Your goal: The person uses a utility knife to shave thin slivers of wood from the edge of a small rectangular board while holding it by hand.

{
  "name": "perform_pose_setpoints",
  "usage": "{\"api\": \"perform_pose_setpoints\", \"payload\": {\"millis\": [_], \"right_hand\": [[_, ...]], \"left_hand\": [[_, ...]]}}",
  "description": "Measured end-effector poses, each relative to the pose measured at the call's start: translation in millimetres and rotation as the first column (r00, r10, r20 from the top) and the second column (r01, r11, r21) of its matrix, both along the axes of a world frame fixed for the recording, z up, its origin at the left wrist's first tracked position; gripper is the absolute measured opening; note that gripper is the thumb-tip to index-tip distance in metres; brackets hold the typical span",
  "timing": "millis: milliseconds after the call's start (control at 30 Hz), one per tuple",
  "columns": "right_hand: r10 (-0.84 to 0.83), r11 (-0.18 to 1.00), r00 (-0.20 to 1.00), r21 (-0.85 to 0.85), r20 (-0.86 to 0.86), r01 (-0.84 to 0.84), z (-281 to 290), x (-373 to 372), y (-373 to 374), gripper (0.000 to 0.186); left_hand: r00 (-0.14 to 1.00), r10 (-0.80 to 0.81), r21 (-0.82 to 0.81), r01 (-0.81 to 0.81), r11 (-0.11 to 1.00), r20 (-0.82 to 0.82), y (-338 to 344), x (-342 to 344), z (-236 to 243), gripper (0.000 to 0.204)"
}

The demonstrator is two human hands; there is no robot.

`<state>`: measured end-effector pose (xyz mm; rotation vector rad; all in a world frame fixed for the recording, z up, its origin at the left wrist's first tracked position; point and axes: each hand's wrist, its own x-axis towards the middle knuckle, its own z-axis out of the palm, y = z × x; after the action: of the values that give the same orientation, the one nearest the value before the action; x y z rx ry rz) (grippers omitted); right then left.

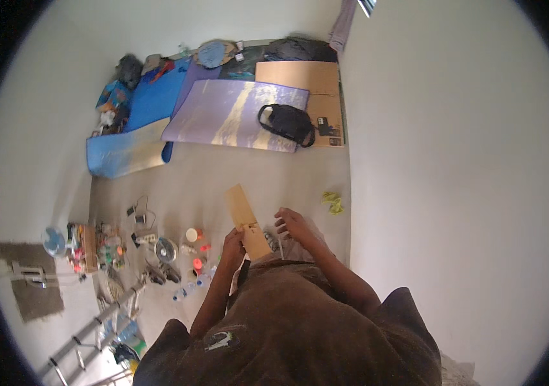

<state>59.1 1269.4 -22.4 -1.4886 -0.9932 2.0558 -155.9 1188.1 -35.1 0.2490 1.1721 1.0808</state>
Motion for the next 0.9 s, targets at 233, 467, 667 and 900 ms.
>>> {"api": "perform_pose_setpoints", "payload": {"millis": [233,467,667,900], "right_hand": [[-0.176,0.972,0.977,-0.133,0.119,0.192,-84.9,74.7,139.1,0.046],[0.018,0.987,0.947,-0.158,0.32,0.034,-272.1,113.5,337.8,0.028],[0.11,0.966,0.643,0.071,0.758,-0.248,-484.9,125.3,488.9,0.047],[0.145,0.946,0.68,0.101,0.719,-0.309,-616.2,40.1,693.4,0.065]], "left_hand": [[0.981,0.174,0.216,-0.188,0.958,0.084,166.0,-30.2,-10.9,0.025],[0.943,0.31,0.223,-0.329,0.918,0.119,293.1,-69.0,-124.9,0.032],[0.983,0.183,-0.098,-0.183,0.978,-0.006,426.6,-13.4,-185.5,0.027],[0.875,0.354,-0.242,-0.284,0.928,0.331,453.0,33.3,-369.2,0.033]]}}
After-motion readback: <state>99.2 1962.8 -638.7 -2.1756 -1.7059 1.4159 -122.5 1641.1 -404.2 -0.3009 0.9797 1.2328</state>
